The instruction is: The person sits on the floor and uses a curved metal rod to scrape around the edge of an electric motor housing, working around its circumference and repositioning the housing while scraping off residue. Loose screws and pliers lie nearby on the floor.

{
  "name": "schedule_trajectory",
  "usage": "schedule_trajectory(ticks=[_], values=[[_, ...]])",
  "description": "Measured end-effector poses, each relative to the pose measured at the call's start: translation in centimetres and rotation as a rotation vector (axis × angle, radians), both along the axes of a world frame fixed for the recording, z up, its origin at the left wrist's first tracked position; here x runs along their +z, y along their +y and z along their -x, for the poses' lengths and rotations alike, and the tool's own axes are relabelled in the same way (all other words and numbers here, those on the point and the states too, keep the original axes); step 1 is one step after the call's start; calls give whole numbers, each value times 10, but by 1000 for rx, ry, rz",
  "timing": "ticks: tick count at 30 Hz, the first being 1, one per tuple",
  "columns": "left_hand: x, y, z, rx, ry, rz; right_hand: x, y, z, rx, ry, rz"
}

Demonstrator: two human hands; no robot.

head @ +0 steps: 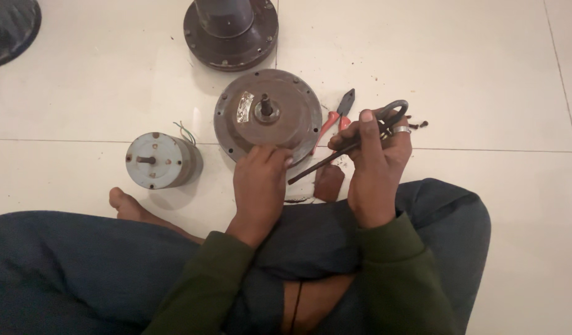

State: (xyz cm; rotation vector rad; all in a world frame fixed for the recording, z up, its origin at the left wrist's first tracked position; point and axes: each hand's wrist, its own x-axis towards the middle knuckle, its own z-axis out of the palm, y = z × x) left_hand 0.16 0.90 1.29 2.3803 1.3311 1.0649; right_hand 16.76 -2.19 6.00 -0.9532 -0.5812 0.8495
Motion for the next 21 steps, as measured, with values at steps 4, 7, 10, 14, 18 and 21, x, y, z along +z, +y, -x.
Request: schedule_trajectory(ticks=[4,7,10,14,18,21], values=[[-2,-2,2,38,52,11,0,0,-1,8,38,-28],[0,-3,3,16,11,-7,2,0,-2,-4,37,-26],[3,-3,3,-10,21,-52,4,0,-3,-21,28,-2],[4,0,2,-61,66,-84,6,-2,-4,-27,-29,11],[2,-1,2,-100,63,-48,5,-3,-3,-17,-55,-15],[1,-2,5,-116,42,-31,4,-2,-1,-6,-61,-22]])
